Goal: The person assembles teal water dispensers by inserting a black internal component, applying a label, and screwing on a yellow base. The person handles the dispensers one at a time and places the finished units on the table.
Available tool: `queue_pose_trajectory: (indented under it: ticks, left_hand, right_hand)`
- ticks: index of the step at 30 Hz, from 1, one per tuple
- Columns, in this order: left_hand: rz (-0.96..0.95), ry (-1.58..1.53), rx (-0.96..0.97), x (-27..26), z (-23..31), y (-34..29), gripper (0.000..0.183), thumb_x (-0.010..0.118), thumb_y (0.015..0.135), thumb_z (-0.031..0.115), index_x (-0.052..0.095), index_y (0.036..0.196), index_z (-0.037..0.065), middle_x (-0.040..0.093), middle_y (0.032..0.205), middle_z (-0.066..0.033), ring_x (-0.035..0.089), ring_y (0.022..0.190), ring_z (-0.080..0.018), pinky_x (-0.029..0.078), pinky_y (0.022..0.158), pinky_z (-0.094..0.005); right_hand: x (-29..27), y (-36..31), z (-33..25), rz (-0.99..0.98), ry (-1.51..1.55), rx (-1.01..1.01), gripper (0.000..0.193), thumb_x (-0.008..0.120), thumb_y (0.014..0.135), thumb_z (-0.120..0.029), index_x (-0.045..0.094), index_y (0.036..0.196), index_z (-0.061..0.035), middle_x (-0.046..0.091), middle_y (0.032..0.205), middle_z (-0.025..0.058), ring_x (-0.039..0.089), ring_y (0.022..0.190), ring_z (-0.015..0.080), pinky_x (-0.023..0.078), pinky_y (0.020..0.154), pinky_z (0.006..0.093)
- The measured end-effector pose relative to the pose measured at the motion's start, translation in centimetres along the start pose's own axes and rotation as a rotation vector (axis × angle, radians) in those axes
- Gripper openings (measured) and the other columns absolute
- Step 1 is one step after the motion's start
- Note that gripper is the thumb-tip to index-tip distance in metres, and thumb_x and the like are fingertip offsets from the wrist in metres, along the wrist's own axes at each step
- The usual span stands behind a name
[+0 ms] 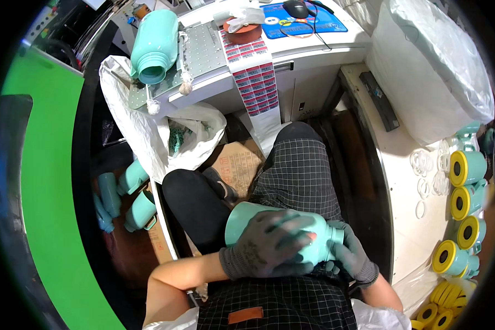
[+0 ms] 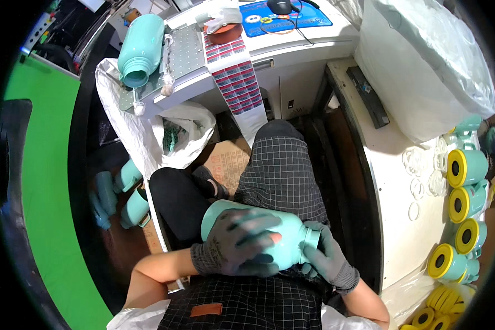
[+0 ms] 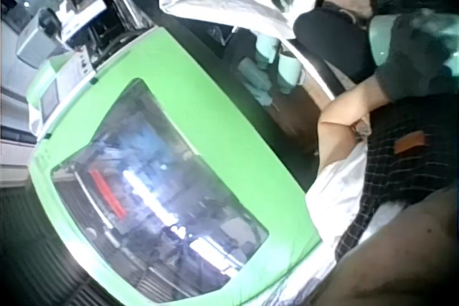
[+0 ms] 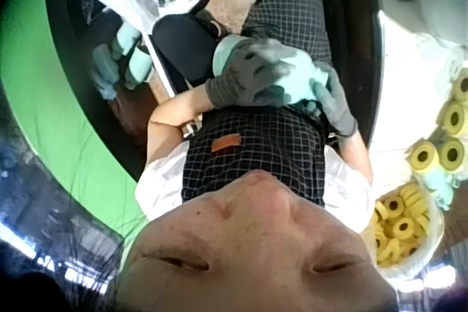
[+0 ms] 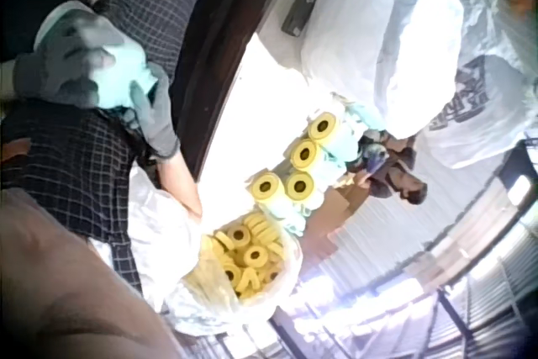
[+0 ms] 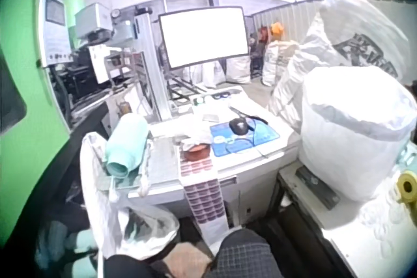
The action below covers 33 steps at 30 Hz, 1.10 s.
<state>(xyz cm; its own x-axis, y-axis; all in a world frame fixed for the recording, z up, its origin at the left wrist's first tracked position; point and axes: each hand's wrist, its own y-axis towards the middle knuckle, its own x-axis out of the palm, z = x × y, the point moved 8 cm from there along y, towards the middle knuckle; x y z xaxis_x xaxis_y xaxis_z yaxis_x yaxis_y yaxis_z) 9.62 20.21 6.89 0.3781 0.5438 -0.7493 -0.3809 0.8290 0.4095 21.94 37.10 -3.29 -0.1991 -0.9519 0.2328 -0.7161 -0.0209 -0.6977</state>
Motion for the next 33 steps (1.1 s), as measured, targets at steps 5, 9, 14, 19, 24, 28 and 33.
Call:
queue_pose_trajectory:
  ticks: [5, 9, 14, 19, 24, 28, 33]
  left_hand:
    - [0.423, -0.075, -0.222, -7.4, -10.6, 6.2, 0.05, 0.082, 0.09, 0.029, 0.059, 0.124, 0.001, 0.068, 0.11, -0.0138, 0.068, 0.096, -0.0236, 0.056, 0.081, -0.0335]
    - [0.521, -0.466, -0.939, -3.5, -30.2, 4.0, 0.071, 0.088, 0.086, 0.03, 0.048, 0.134, -0.002, 0.066, 0.101, -0.0101, 0.063, 0.085, -0.0141, 0.055, 0.071, -0.0291]
    - [0.642, -0.508, -0.781, -3.0, -36.2, 6.3, 0.064, 0.09, 0.083, 0.012, 0.046, 0.129, 0.002, 0.066, 0.103, -0.0104, 0.065, 0.09, -0.0137, 0.055, 0.079, -0.0253]
    - [0.589, -0.321, -0.687, -8.1, -32.6, 10.3, 0.064, 0.085, 0.086, 0.009, 0.049, 0.139, 0.001, 0.069, 0.102, -0.0071, 0.067, 0.092, -0.012, 0.057, 0.084, -0.0268]
    - [0.573, -0.09, -0.643, -7.8, -35.2, 9.1, 0.028, 0.079, 0.093, 0.009, 0.072, 0.118, -0.001, 0.076, 0.104, -0.007, 0.066, 0.085, -0.0097, 0.057, 0.079, -0.0281]
    - [0.568, -0.138, -0.697, -7.3, -35.0, 9.2, 0.027, 0.079, 0.093, 0.011, 0.073, 0.116, 0.0, 0.077, 0.099, -0.0056, 0.068, 0.083, -0.0104, 0.057, 0.077, -0.0275]
    - [0.656, -0.03, -0.522, -7.9, -34.6, 8.9, 0.026, 0.08, 0.092, 0.013, 0.074, 0.114, 0.001, 0.076, 0.095, -0.0044, 0.068, 0.079, -0.0112, 0.055, 0.075, -0.028]
  right_hand:
    - [-4.9, 0.4, -0.9, 0.258, 0.243, -0.462, 0.063, 0.05, 0.104, -0.048, 0.048, 0.144, 0.0003, 0.067, 0.114, 0.0169, 0.07, 0.076, 0.0192, 0.056, 0.053, 0.0262]
    - [-5.1, -0.4, -4.5, 0.458, 0.252, -0.855, 0.092, 0.072, 0.094, -0.053, 0.027, 0.159, -0.006, 0.044, 0.152, 0.0178, 0.05, 0.137, 0.0333, 0.049, 0.109, 0.0469]
    - [-6.3, 0.8, -2.6, 0.651, -0.102, -0.96, 0.116, 0.079, 0.085, -0.064, 0.023, 0.159, 0.0066, 0.04, 0.155, 0.0206, 0.045, 0.141, 0.0318, 0.036, 0.119, 0.0469]
    - [-4.9, 1.5, -2.5, 0.637, -0.199, -0.931, 0.121, 0.082, 0.083, -0.058, 0.02, 0.162, 0.0103, 0.043, 0.157, 0.0238, 0.051, 0.139, 0.0313, 0.043, 0.116, 0.0445]
    - [-4.8, 1.2, -2.4, 0.707, -0.32, -0.944, 0.117, 0.084, 0.083, -0.052, 0.025, 0.161, 0.0113, 0.046, 0.157, 0.0264, 0.053, 0.139, 0.0316, 0.044, 0.115, 0.0432]
    - [-4.5, 0.9, -2.2, 0.728, -0.198, -0.97, 0.118, 0.085, 0.082, -0.051, 0.024, 0.161, 0.0117, 0.045, 0.158, 0.0273, 0.052, 0.141, 0.0319, 0.044, 0.116, 0.0432]
    - [-3.5, 1.1, -2.2, 0.723, -0.188, -0.982, 0.119, 0.085, 0.082, -0.051, 0.023, 0.161, 0.0122, 0.043, 0.16, 0.0271, 0.05, 0.143, 0.0319, 0.042, 0.117, 0.043]
